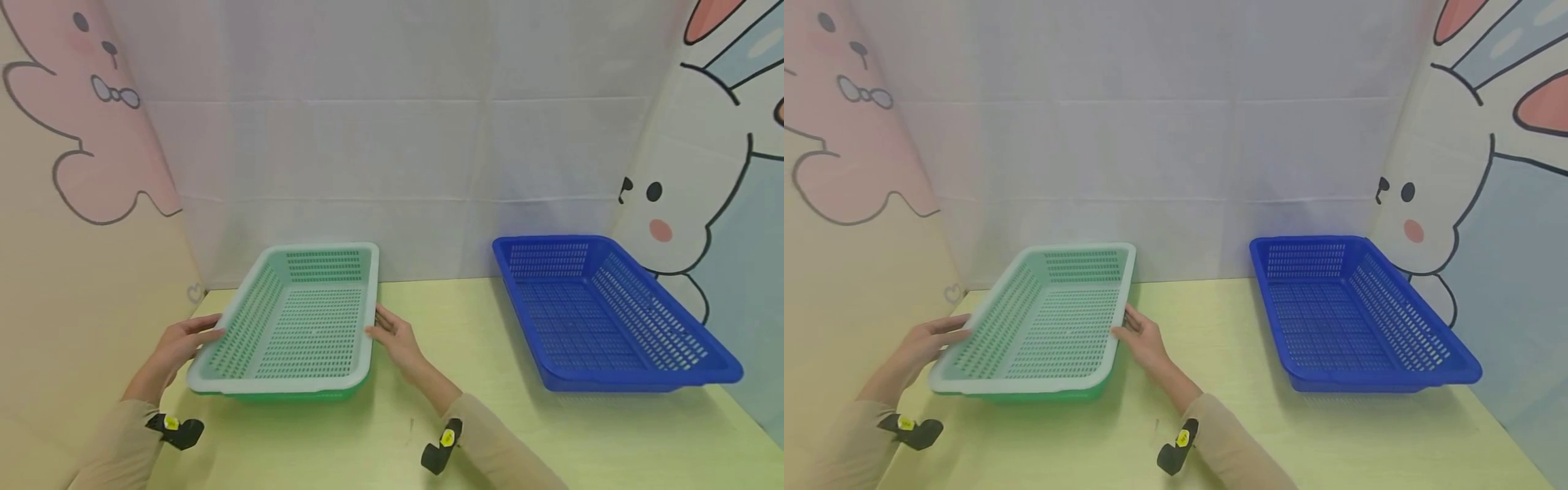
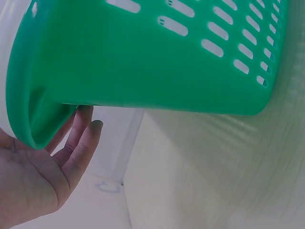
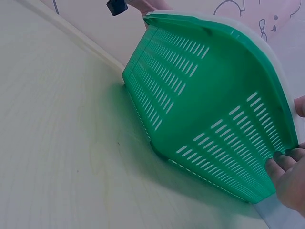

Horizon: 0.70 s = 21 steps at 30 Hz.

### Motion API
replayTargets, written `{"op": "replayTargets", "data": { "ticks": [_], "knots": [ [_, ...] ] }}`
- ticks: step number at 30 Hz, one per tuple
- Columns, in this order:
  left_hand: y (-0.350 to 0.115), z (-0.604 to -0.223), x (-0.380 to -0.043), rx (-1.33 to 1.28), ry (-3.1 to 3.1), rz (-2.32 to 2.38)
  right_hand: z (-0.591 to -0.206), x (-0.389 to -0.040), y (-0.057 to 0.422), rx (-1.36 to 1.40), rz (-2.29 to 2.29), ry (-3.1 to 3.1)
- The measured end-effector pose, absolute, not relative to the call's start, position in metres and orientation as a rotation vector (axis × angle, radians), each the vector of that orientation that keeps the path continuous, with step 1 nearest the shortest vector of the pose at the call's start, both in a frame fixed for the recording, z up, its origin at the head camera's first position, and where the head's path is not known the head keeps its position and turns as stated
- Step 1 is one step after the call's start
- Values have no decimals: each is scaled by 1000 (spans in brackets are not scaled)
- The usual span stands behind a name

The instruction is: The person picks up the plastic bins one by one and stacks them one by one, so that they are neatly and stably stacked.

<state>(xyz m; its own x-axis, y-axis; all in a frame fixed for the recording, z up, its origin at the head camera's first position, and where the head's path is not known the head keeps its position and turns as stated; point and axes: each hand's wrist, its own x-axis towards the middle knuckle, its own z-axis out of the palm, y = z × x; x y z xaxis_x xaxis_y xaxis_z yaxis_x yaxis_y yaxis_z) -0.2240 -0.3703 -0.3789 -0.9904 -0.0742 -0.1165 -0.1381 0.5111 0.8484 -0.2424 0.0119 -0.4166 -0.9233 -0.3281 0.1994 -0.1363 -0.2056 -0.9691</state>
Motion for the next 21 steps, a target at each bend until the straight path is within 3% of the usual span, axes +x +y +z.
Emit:
{"op": "replayTargets", "data": {
  "ticks": [21],
  "knots": [
    [-332,-368,-218,-119,2728,1483,-420,-246,36,-508,-2308,1936]
  ]
}}
